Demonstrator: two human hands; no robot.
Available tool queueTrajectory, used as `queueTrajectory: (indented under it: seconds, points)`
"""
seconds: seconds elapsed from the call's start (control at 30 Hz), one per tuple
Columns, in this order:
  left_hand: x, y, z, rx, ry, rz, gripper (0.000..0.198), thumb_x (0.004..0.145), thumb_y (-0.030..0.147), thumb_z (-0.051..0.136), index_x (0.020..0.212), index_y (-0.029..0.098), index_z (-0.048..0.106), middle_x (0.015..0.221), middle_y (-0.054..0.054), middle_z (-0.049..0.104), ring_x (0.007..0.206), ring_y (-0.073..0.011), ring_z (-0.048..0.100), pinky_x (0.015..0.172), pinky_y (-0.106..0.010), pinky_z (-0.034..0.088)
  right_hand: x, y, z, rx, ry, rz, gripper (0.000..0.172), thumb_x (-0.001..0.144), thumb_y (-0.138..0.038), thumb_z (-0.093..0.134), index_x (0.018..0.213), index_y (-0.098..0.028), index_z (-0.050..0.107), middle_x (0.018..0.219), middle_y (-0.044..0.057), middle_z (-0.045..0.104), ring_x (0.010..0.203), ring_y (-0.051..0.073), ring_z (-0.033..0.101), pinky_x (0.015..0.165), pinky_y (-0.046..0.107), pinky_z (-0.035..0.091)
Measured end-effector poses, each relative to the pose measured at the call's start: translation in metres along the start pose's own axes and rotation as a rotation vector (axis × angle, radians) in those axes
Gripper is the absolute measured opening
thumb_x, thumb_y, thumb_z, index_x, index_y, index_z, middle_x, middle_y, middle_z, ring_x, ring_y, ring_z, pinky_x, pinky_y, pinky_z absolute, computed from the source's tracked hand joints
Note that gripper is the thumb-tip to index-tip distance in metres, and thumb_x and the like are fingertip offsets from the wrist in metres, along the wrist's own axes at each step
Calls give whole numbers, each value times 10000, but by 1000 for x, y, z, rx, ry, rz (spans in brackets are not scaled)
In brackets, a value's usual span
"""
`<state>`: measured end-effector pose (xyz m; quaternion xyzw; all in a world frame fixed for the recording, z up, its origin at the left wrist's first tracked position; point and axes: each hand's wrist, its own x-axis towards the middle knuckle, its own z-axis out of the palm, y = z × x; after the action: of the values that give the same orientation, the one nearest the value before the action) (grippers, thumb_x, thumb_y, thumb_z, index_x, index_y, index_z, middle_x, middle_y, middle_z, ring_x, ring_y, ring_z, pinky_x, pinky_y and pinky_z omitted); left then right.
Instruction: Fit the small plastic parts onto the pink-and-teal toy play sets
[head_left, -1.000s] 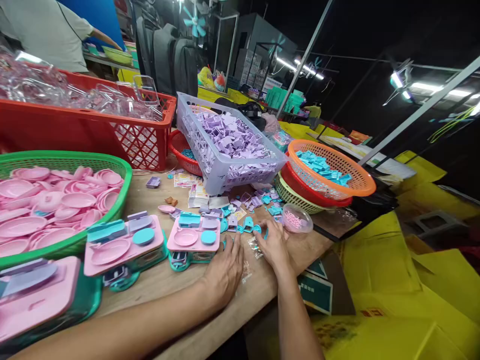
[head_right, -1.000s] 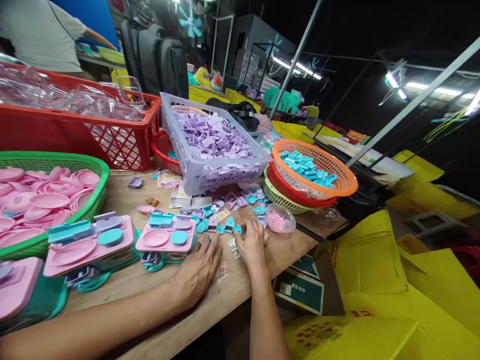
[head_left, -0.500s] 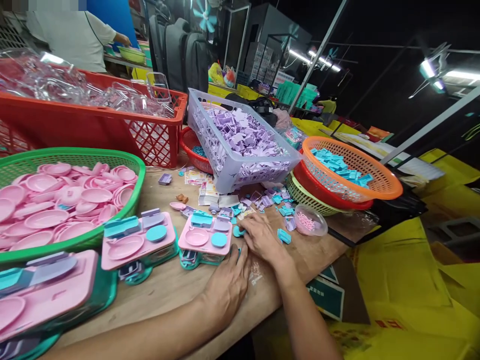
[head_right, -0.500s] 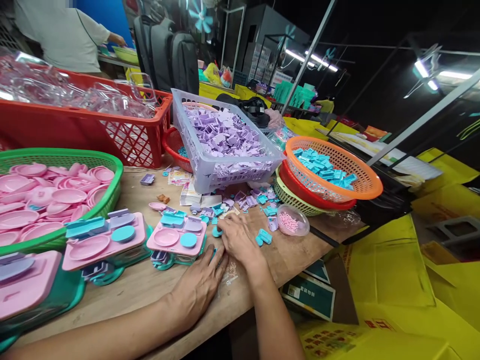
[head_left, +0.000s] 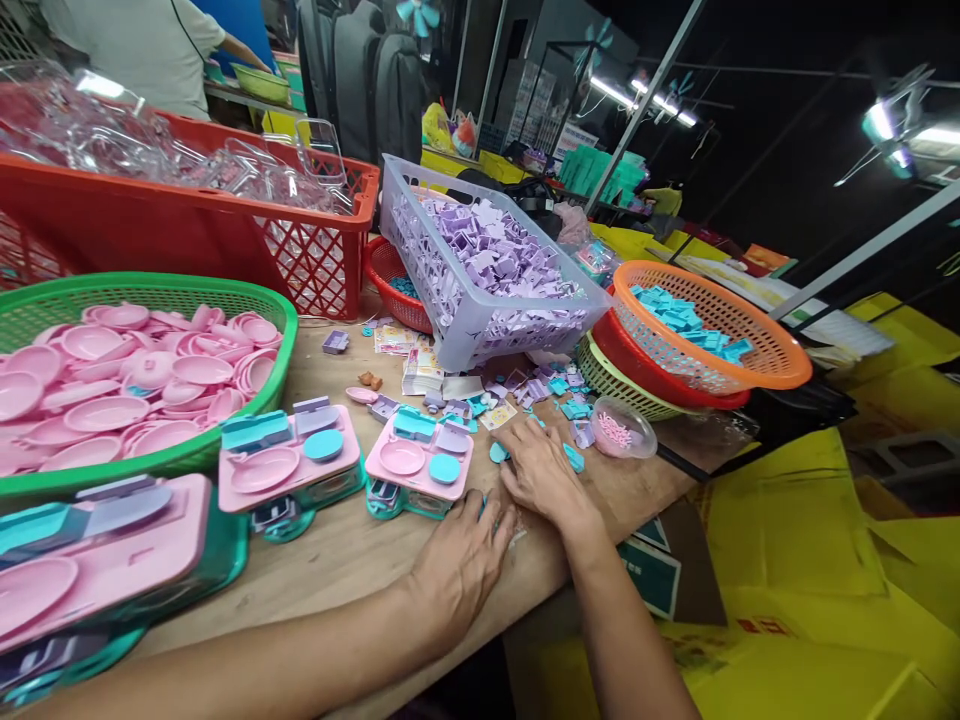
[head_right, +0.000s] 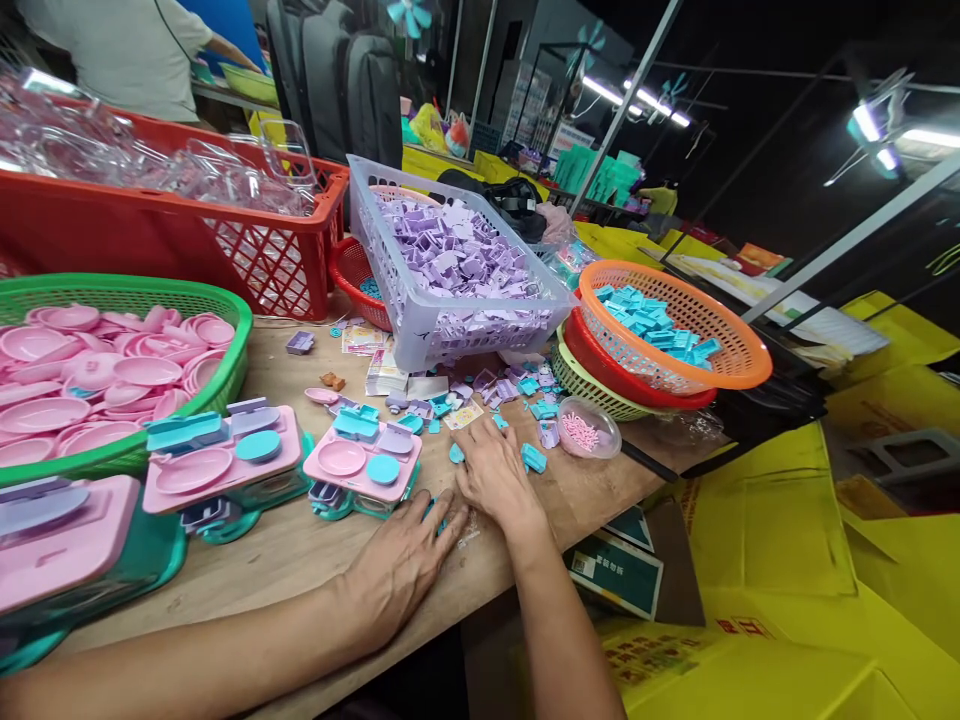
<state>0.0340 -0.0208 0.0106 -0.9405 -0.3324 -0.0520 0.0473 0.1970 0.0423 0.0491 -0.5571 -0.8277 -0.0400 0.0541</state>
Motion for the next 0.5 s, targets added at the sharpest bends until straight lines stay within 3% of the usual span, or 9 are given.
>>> queueTrajectory:
  seconds: [0.17,0.3,0.37,0.5]
  points:
    - [-7,-2,-10,-91,3,9,739,792,173,562,1460,62,268,1300,-190,476,1076,-303,508,913,-415,489,-5,2,-7,45,22,-24,105,870,-214,556,947,-223,626,941,43,614,958,223,500,821,375,305]
    - [-11,-9,-19,-213,-36,-29,659,884,336,572,1439,98,309,1201,-138,536,980,-260,563,817,-374,540,-26,6,-10,254,77,1,108,894,-279,590,973,-233,646,902,21,634,900,192,525,794,327,320]
    - [-13,-12,-22,-267,-65,-57,704,862,408,618,1429,113,323,1207,-128,540,1001,-259,571,810,-363,550,-35,7,-8,296,71,28,136,888,-308,609,998,-238,646,936,16,651,905,186,542,805,321,325]
    - [-17,-17,-25,-321,-60,-52,798,805,486,673,1412,102,325,1253,-142,521,1058,-279,566,854,-386,549,-31,4,-2,141,119,132,235,921,-272,551,1149,-260,606,1023,28,676,966,210,560,828,350,305]
